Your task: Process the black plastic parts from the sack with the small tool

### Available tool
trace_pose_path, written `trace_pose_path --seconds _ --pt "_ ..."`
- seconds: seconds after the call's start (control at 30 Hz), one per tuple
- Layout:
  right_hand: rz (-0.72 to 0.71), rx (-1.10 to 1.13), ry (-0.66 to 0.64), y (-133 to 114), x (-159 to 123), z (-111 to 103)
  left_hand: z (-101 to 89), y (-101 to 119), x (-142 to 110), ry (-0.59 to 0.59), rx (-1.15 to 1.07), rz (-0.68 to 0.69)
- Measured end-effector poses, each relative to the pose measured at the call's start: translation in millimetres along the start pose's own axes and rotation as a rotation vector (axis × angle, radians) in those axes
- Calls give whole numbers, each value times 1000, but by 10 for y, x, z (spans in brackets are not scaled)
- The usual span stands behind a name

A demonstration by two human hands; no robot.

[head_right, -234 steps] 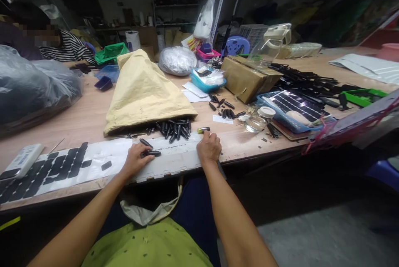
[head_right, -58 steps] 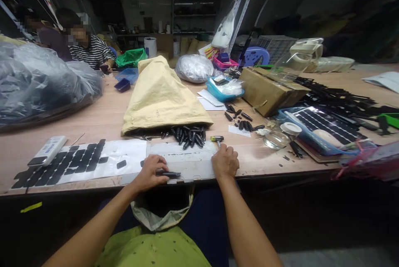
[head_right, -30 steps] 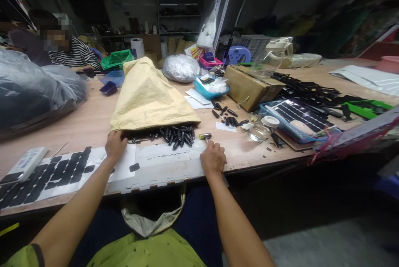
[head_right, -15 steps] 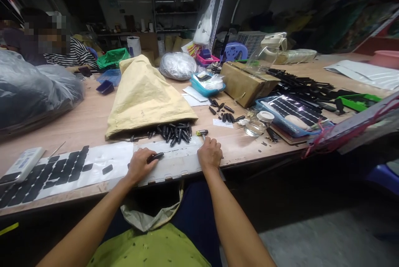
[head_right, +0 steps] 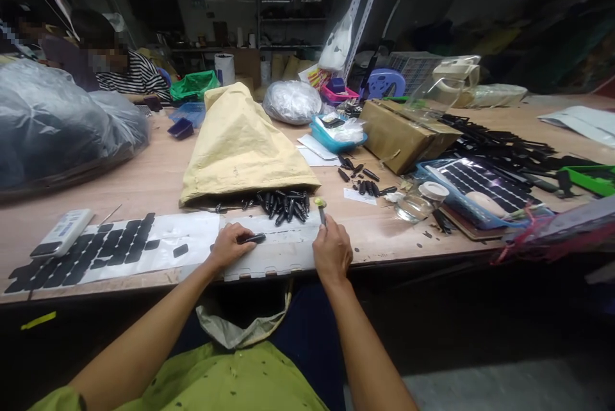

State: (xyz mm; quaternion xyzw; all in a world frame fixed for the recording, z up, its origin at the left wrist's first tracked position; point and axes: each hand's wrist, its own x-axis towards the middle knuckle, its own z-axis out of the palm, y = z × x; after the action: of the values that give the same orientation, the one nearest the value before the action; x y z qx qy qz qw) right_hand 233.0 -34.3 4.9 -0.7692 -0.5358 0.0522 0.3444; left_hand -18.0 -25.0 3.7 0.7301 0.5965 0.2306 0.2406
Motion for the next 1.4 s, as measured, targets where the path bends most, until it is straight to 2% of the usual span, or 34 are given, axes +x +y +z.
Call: trace_pose_path --seconds 0.07,0.13,0.23,0.3,0.5,0.67,0.83,0.9,1.0,1.17,1.27,1.4 --pt "-141 252 -40 -133 -239 -10 -2 4 2 -8 -1 -13" --pt "-267 428 -163 -267 -487 6 1 0 4 -9 -2 -22" --pt "-358 484 -280 -407 -773 64 12 -12 6 -6 -4 -25" --pt "-386 469 -291 -438 -879 110 20 -19 7 -7 -4 -23" --pt "-407 354 -290 -393 -915 171 40 -38 15 -2 0 -15" --pt "-390 404 -222 -388 -885 132 45 -37 15 9 -7 -12" --pt "-340 388 -258 -342 -911 154 37 -25 4 9 -2 -18" --pt "-311 378 -233 -311 -847 129 29 -20 0 4 7 -9" --pt "-221 267 -164 -238 -595 30 21 -12 -5 -4 25 -2" --pt "75 -204 -133 4 28 -117 34 -15 -2 -12 43 18" --pt "200 -319 -155 141 294 -89 49 -25 -2 -12 55 15" --pt "260 -351 -139 194 402 37 49 -32 4 -17 70 16"
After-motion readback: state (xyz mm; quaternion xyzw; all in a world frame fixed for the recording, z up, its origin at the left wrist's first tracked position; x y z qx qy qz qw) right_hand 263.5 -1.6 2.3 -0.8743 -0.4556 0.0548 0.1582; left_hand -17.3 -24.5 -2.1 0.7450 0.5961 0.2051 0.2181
